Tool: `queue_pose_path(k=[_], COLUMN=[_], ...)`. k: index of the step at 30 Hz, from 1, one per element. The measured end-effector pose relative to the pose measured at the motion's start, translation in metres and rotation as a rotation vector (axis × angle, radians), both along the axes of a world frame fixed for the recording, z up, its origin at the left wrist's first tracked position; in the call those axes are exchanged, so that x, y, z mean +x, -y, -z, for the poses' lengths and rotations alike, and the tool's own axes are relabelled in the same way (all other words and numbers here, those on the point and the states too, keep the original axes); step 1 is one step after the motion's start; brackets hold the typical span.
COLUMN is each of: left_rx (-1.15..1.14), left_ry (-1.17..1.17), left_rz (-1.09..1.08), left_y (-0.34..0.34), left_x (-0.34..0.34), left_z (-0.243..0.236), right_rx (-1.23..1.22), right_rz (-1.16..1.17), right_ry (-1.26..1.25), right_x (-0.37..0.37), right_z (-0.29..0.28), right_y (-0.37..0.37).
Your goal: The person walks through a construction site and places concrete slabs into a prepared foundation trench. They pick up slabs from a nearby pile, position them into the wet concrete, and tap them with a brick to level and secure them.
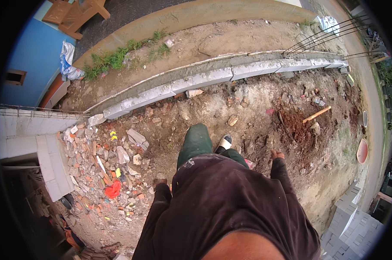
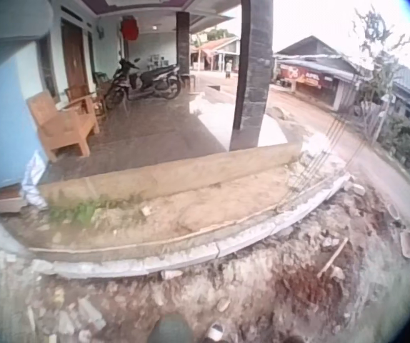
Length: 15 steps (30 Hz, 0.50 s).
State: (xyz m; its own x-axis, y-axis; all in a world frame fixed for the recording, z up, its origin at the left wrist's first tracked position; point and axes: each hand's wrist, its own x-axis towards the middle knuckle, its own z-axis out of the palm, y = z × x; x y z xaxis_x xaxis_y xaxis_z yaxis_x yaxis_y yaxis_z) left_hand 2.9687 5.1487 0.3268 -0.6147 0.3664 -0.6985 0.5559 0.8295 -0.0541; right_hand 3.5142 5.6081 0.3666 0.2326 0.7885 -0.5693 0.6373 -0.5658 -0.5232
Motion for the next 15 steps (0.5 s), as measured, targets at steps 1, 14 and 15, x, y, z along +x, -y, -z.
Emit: queue_pose_path(k=[1, 14, 15], left_rx=[-0.101, -0.085, -0.055], left_ry=[0.153, 0.383, 0.329], left_rz=[0.287, -0.627, -0.380], left_y=[-0.058, -0.258, -0.265], left_x=[0.032, 0.042, 0.024], left_z=[-0.026, 0.038, 0.035], right_rx=[0.001, 0.135, 0.056], right_rz=[0.007, -1.244, -1.070], right_ry=[0.003, 0.547, 0.436], right_x=[0.013, -0.134, -0.156], right_z=[-0.016, -0.020, -0.021], right_y=[-0.029, -0.310, -0.312])
